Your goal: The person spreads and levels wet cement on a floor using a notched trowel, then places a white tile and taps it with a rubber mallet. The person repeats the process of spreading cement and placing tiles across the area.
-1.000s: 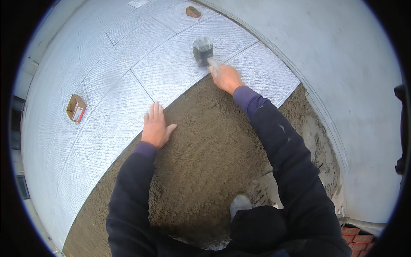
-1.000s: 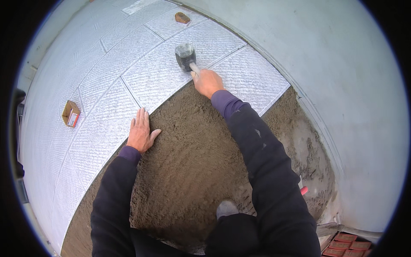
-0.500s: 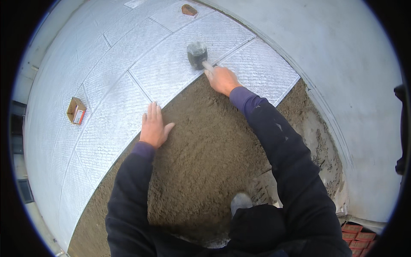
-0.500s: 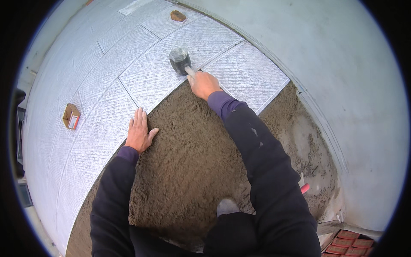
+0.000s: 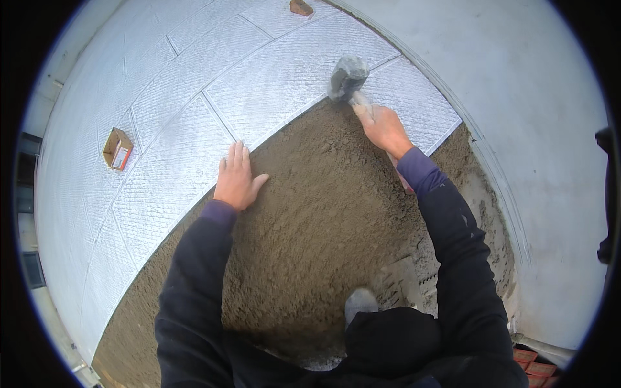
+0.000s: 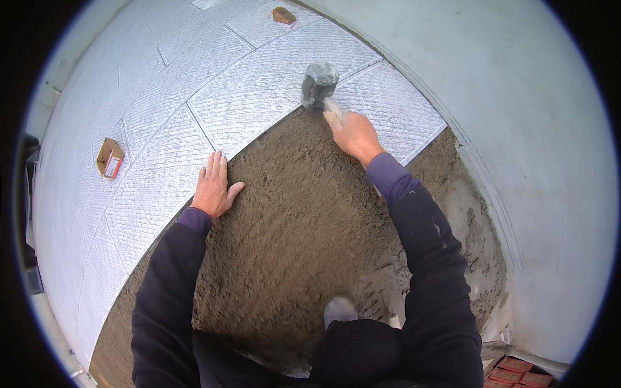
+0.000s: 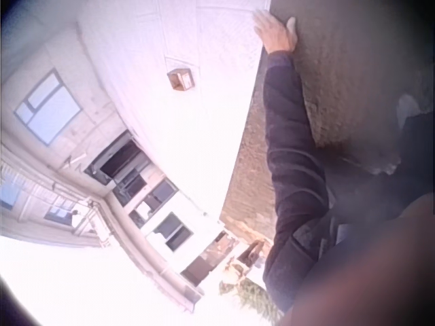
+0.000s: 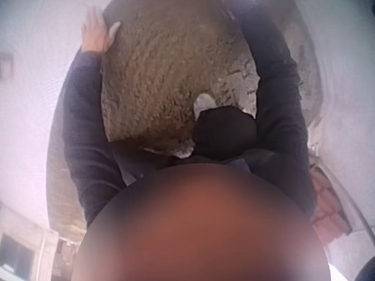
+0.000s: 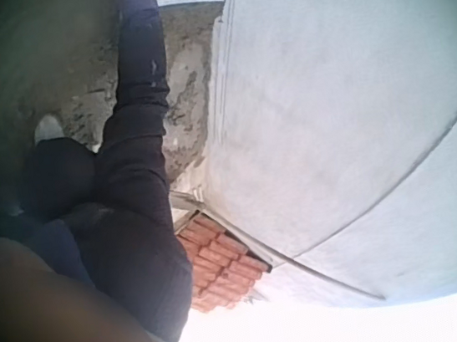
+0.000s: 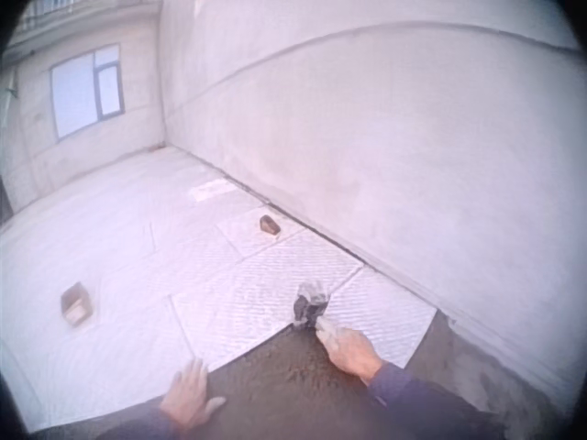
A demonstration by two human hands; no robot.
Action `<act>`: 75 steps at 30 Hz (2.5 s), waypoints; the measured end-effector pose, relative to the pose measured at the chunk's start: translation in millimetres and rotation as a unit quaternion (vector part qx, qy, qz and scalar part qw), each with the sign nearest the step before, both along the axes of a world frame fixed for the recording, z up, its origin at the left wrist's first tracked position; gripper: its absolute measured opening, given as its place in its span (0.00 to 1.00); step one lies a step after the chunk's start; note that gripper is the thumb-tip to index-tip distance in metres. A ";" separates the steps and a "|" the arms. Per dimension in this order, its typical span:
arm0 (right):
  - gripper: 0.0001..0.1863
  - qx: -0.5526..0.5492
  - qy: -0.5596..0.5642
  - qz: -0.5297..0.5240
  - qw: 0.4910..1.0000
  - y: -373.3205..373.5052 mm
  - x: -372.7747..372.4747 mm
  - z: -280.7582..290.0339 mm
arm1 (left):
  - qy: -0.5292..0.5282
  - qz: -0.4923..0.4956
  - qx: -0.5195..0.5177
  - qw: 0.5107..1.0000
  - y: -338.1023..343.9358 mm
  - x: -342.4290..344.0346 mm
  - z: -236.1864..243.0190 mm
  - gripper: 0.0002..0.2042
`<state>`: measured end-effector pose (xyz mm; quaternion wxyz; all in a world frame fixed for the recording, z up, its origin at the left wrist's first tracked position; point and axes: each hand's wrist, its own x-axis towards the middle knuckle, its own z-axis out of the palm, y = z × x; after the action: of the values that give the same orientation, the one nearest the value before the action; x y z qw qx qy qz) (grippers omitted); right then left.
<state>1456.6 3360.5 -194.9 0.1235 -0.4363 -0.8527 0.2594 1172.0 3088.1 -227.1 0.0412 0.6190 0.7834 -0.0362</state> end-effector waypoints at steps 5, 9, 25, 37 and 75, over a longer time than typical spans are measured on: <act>0.40 0.050 -0.020 -0.120 0.991 34.2 99.9 -6.7 | 0.016 0.005 -0.010 1.000 1.0 2.9 0.8 0.44; 0.39 0.058 -0.052 -0.125 0.989 53.4 125.2 -15.7 | -0.005 -0.009 -0.017 1.000 2.1 -0.9 5.0 0.44; 0.27 -0.002 -0.103 -0.072 0.992 56.6 124.6 24.7 | -0.082 -0.165 0.107 0.977 195.4 216.2 -6.6 0.38; 0.32 0.032 -0.094 -0.039 0.994 85.9 102.2 16.1 | -0.063 -0.156 0.125 0.978 193.6 218.5 -18.0 0.38; 0.16 -0.437 0.258 -0.415 0.755 -136.3 479.8 -42.3 | -0.267 -0.205 0.039 0.941 -47.2 202.1 65.5 0.31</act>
<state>1936.4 3224.2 -237.3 0.2300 -0.6703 -0.3176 0.6301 1374.1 3040.9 -161.5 0.2166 0.7542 0.6007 0.1532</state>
